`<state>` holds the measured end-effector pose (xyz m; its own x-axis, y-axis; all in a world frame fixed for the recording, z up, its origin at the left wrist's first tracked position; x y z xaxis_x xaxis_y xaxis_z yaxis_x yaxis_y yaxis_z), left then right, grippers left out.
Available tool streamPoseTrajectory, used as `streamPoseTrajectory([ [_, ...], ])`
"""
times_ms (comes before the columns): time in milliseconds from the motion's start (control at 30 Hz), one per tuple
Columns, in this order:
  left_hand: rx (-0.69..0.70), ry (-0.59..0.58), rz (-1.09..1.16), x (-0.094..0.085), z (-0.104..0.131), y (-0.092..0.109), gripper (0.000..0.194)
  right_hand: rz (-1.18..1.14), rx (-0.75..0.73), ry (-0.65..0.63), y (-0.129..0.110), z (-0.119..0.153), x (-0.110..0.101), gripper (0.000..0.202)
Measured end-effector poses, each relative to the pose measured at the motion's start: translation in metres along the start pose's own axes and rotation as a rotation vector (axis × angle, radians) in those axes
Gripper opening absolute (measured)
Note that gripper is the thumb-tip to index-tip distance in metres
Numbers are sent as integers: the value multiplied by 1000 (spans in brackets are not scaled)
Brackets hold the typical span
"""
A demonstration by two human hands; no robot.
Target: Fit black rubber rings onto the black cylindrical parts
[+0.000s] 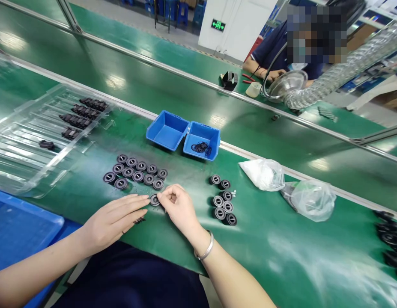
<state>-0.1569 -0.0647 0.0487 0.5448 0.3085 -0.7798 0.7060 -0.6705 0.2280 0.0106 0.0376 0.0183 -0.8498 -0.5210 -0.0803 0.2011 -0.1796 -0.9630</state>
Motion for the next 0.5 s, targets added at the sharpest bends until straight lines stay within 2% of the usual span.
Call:
streamPoseTrajectory([
  [133, 96, -69, -38, 5, -3, 5, 25, -64, 26, -21, 3, -1, 1, 29],
  [300, 134, -123, -48, 7, 0, 4, 28, -187, 130, -84, 4, 1, 5, 29],
  [500, 149, -201, 31, 6, 4, 4, 33, -289, 337, -264, 0, 4, 7, 37],
])
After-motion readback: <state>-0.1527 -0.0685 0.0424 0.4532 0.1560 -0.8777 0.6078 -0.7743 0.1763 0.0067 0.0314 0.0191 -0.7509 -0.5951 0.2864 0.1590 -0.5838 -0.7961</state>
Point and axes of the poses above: each hand's wrist, its own z-axis away from the middle knuckle, its own x-axis out of the palm, y = z × x, the point moved 3 cm from there along -z, towards the middle knuckle, and after that the axes turned 3 degrees about x, right-handed, at the moved point
